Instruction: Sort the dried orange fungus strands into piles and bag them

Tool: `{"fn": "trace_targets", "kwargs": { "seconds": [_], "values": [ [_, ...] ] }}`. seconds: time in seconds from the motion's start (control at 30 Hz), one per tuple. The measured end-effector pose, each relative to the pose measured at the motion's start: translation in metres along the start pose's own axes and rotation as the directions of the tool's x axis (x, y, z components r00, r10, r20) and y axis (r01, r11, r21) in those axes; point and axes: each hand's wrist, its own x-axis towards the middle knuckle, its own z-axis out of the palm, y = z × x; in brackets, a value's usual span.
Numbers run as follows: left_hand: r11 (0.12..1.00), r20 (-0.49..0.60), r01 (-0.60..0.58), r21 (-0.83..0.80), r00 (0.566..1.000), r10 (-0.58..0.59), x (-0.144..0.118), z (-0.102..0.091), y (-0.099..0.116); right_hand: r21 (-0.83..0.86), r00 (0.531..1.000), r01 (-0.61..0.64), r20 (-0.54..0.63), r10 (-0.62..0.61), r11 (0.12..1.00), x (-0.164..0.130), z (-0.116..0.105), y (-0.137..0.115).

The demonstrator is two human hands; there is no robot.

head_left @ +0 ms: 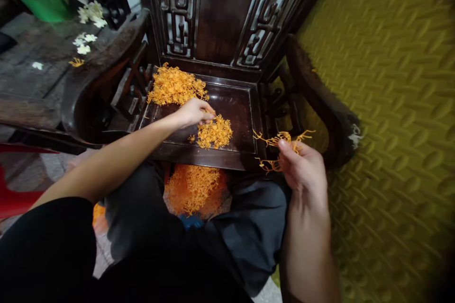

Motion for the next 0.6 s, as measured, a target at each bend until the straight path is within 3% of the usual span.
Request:
{"fn": "trace_targets", "kwargs": {
  "seconds": [0.13,0.23,0.3,0.37,0.47,0.53,0.6],
  "values": [
    [0.876,0.16,-0.277,0.395,0.96,0.231,0.015,0.031,0.002,-0.016,0.996,-0.034,0.084,0.036,0.999,0.002,0.003,-0.002],
    [0.721,0.317,-0.361,0.591,0.926,0.204,0.018,0.044,0.011,-0.014,0.985,-0.051,0.166,0.053,0.999,0.0,0.005,-0.002],
    [0.658,0.364,-0.382,0.649,0.915,0.172,0.015,0.045,0.019,-0.019,0.979,-0.052,0.198,0.055,0.998,-0.001,0.006,-0.001],
    [0.722,0.377,-0.414,0.554,0.898,0.226,0.007,0.045,0.03,-0.032,0.974,-0.056,0.22,0.062,0.998,-0.003,0.006,-0.001],
    [0.866,0.388,-0.489,0.107,0.822,0.416,-0.011,0.052,0.047,-0.054,0.956,-0.064,0.284,0.077,0.997,-0.006,0.01,-0.002],
    [0.86,0.404,-0.491,-0.138,0.765,0.502,-0.024,0.059,0.058,-0.072,0.935,-0.067,0.344,0.087,0.995,-0.01,0.013,-0.003],
    [0.846,0.409,-0.497,-0.191,0.743,0.529,-0.033,0.063,0.065,-0.083,0.917,-0.072,0.387,0.099,0.994,-0.012,0.016,-0.003]
  ]
}}
